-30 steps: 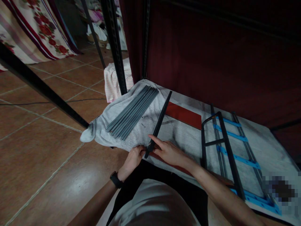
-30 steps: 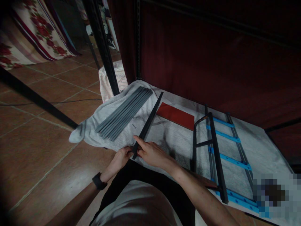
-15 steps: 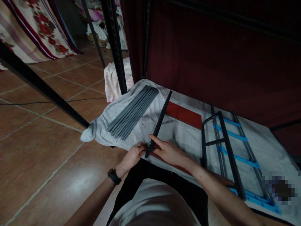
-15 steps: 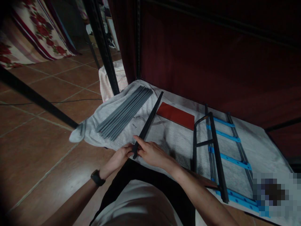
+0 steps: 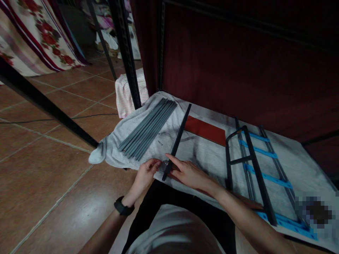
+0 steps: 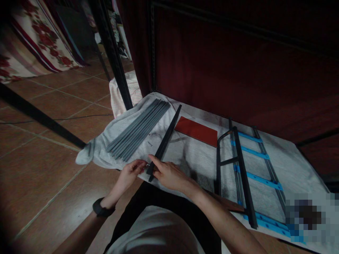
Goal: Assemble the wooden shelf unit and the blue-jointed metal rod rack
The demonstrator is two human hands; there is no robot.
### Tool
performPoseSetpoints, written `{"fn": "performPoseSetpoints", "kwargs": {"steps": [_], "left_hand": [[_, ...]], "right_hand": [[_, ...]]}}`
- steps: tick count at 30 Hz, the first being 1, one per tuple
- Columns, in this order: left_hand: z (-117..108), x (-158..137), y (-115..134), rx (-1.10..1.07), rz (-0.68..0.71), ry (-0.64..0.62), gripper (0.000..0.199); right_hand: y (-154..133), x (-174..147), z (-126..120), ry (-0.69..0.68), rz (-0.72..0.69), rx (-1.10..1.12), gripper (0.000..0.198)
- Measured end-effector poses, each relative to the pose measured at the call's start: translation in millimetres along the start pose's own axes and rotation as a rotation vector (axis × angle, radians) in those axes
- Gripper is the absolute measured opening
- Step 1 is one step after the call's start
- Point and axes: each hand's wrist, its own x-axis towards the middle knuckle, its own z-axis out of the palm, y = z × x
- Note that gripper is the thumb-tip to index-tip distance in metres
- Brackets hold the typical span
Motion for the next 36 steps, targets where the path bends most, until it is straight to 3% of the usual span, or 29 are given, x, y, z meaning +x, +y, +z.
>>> {"fn": "performPoseSetpoints", "kwargs": {"steps": [4,7,26,32,36], "left_hand": [[4.9,-8.9,42.2,-0.277,-0.072,0.0,0.03],[10.2,-12.2,57.4,-0.36,-0.095,0.011,0.027],[2.1,-11.4,55.2,-0.294,-0.086,-0.029,0.02],[-0.3,-7.7,55.3,-0.222,-0.114,-0.015,0.022],[-3.5,-5.2,59.8,-0.12,-0.031,-0.027,0.022]], "right_hand": [[-0.6,1.0,1.2,-0.015,0.016,-0.026,0.066],[-2.2,-0.1,1.0,-0.02,0.019,-0.09,0.067],[3.4,-56.3,7.2,0.257,0.008,-0.299,0.062],[19.8,-96.8,23.6,0.404,0.137,-0.367,0.045],[29.8,-112.7,30.8,0.455,0.151,-0.407,0.032]]}}
